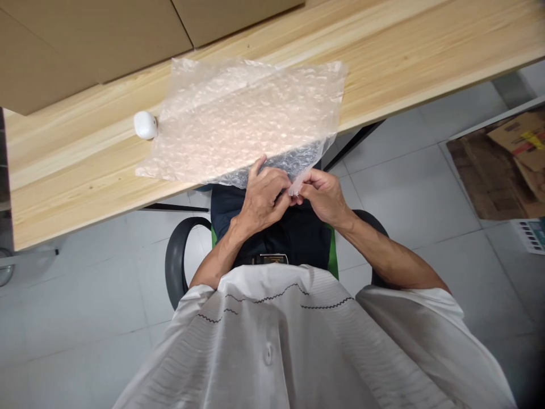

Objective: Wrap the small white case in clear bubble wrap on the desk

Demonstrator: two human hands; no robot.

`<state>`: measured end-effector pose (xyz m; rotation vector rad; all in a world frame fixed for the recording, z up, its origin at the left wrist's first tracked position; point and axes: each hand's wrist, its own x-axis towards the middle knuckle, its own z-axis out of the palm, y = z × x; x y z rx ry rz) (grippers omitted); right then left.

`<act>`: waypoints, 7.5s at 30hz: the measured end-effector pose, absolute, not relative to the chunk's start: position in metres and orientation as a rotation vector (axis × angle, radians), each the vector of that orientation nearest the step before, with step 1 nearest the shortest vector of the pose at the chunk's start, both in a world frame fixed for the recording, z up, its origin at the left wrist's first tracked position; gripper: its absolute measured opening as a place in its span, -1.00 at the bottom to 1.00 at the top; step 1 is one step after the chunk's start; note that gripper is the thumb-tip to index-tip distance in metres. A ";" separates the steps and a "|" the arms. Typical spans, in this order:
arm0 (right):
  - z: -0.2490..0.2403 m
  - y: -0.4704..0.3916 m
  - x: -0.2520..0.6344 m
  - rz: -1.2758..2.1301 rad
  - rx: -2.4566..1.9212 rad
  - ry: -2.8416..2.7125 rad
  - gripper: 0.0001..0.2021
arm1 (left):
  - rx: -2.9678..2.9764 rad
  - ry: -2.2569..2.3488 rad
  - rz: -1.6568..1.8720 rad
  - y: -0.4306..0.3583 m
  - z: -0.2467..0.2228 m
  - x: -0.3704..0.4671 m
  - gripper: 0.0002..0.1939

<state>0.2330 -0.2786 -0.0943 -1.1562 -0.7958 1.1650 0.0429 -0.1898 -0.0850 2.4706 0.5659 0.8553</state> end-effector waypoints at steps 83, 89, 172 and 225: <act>-0.089 -0.273 0.228 1.357 -0.945 -0.743 -0.50 | 2.236 0.496 0.941 -0.189 -0.073 0.035 -0.83; -0.093 -0.274 0.225 1.360 -0.934 -0.737 -0.51 | 2.228 0.537 0.999 -0.193 -0.078 0.040 -0.82; -0.091 -0.279 0.249 1.422 -0.905 -0.669 -0.44 | 0.829 0.757 0.830 -0.203 -0.091 0.057 -0.31; -0.085 -0.283 0.240 1.188 -1.216 -0.922 -0.44 | 1.077 0.766 0.856 -0.211 -0.092 0.064 -0.25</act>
